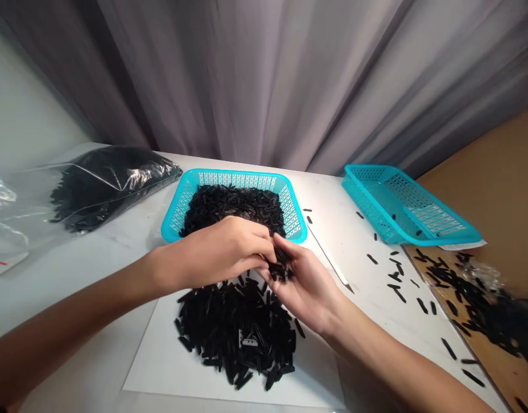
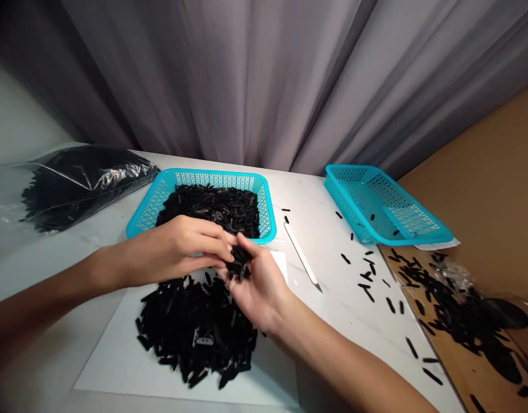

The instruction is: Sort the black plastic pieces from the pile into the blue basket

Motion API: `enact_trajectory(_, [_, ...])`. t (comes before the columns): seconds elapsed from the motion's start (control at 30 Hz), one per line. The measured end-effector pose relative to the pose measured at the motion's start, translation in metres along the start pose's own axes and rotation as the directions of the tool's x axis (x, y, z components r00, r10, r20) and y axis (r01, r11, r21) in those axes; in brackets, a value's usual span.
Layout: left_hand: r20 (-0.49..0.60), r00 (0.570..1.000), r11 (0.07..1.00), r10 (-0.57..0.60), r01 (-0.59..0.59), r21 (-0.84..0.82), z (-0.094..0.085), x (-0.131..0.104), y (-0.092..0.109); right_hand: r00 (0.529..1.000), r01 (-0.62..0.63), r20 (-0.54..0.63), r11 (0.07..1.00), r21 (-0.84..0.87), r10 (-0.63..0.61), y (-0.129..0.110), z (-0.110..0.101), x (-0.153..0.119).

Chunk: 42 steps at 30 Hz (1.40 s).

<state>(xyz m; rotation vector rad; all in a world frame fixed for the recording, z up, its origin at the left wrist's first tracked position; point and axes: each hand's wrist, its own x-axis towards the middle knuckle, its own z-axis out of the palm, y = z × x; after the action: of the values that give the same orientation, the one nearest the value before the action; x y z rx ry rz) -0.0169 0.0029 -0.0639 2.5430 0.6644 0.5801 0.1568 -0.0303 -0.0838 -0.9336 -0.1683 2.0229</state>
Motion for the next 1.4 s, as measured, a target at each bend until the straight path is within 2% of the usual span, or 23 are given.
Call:
enact_trajectory(0.1, [0.023,1.0,0.997,-0.016,0.018,-0.08,0.002,0.001,-0.005,0.99,-0.073,-0.115,0.991,0.115,0.086,0.008,-0.007,-0.008])
enact_trajectory(0.23, [0.041,0.997,0.994,-0.058,0.062,-0.095,0.005,0.003,-0.007,0.978,-0.123,-0.154,0.986,0.113,0.14,0.01,-0.014,-0.015])
enact_trajectory(0.37, [0.071,0.99,0.99,-0.118,0.124,-0.072,0.007,0.002,-0.008,0.981,-0.149,-0.116,0.987,0.057,0.155,0.008,-0.022,-0.019])
enact_trajectory(0.47, [0.083,0.983,0.978,-0.163,0.172,-0.12,0.01,0.004,-0.006,0.991,-0.117,-0.063,0.993,-0.026,0.116,0.007,-0.029,-0.02])
enact_trajectory(0.6, [0.031,0.958,0.937,-0.284,0.284,-0.203,0.014,0.006,-0.004,0.998,-0.057,0.005,0.992,-0.116,0.058,0.006,-0.038,-0.018])
enact_trajectory(0.87, [0.065,0.931,0.849,-0.36,0.355,-0.39,0.01,0.006,-0.006,0.997,-0.072,-0.04,0.99,-0.12,0.068,0.003,-0.039,-0.016])
enact_trajectory(1.13, [0.051,0.925,0.865,-0.376,0.371,-0.337,0.011,0.007,-0.003,0.993,-0.079,-0.099,0.991,-0.11,0.068,0.004,-0.04,-0.015])
enact_trajectory(1.4, [-0.031,0.927,0.912,-0.373,0.361,-0.196,0.014,0.01,0.002,0.993,-0.069,-0.102,0.986,-0.15,0.054,0.002,-0.037,-0.017])
